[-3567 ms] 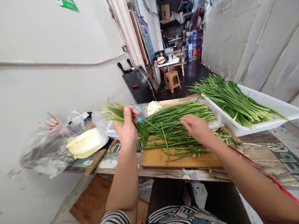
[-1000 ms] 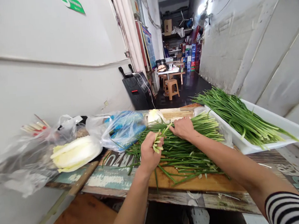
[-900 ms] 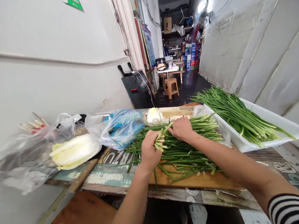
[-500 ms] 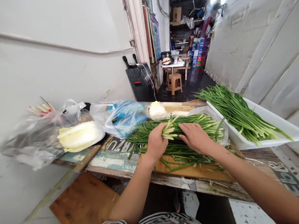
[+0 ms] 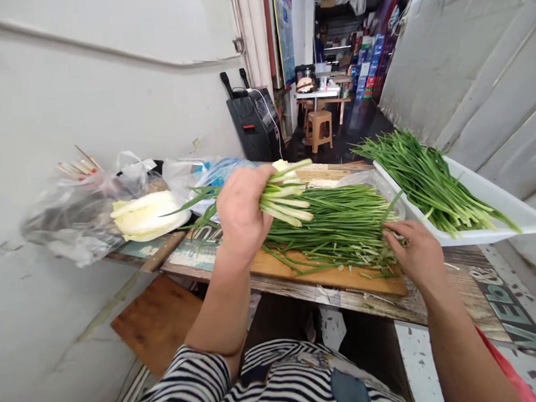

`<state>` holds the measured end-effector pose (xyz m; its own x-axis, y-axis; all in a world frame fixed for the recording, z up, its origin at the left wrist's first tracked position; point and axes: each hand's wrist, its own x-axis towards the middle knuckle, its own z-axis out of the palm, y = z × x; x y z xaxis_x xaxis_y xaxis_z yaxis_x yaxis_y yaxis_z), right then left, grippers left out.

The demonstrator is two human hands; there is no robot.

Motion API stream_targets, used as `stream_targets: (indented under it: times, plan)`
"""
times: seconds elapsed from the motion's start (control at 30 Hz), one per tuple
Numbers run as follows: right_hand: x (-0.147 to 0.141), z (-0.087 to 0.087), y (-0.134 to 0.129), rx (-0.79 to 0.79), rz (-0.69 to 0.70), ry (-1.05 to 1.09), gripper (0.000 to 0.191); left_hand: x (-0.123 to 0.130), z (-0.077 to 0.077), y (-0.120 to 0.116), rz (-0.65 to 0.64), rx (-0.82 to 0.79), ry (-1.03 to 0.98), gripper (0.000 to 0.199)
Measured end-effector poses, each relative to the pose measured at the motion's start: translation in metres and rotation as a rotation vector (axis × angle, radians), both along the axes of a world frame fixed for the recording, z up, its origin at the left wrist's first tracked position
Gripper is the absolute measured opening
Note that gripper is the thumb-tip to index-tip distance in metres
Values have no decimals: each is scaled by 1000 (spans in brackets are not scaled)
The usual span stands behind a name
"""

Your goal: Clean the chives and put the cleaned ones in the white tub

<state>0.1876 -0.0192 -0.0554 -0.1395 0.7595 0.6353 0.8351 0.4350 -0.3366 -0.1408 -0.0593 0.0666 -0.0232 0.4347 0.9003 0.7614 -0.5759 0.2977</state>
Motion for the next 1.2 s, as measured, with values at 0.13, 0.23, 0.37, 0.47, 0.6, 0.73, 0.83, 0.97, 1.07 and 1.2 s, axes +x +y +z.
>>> stream_targets:
  times: [0.13, 0.23, 0.37, 0.47, 0.6, 0.73, 0.83, 0.97, 1.07, 1.2]
  plan:
    - [-2, -7, -11, 28, 19, 23, 24, 13, -27, 2, 78, -53, 343, 24]
    - [-9, -11, -18, 9, 125, -8, 21, 29, -55, 5, 39, -159, 552, 22]
    - [-17, -14, -21, 23, 100, -106, 18, 48, -92, 18, -76, -302, 731, 25]
    - [-19, -11, -23, 44, 98, -91, 13, 55, -107, 26, -100, -352, 794, 25]
    - [-25, 0, -29, 61, 177, 30, 7, 63, -112, 21, -84, -246, 741, 31]
    - [-37, 8, -36, 77, 311, 17, 15, 77, -112, 15, -109, -181, 723, 37]
    - [-41, 10, -38, 90, 382, 76, 23, 84, -114, 18, -107, -185, 716, 38]
    - [-41, 8, -39, 74, 395, 180, 36, 88, -116, 22, -81, -174, 656, 38]
    - [-42, 4, -40, 50, 367, 252, 39, 89, -114, 22, -82, -125, 629, 38]
    - [-41, -1, -42, 0, 275, 313, 32, 89, -113, 23, -121, -46, 685, 38]
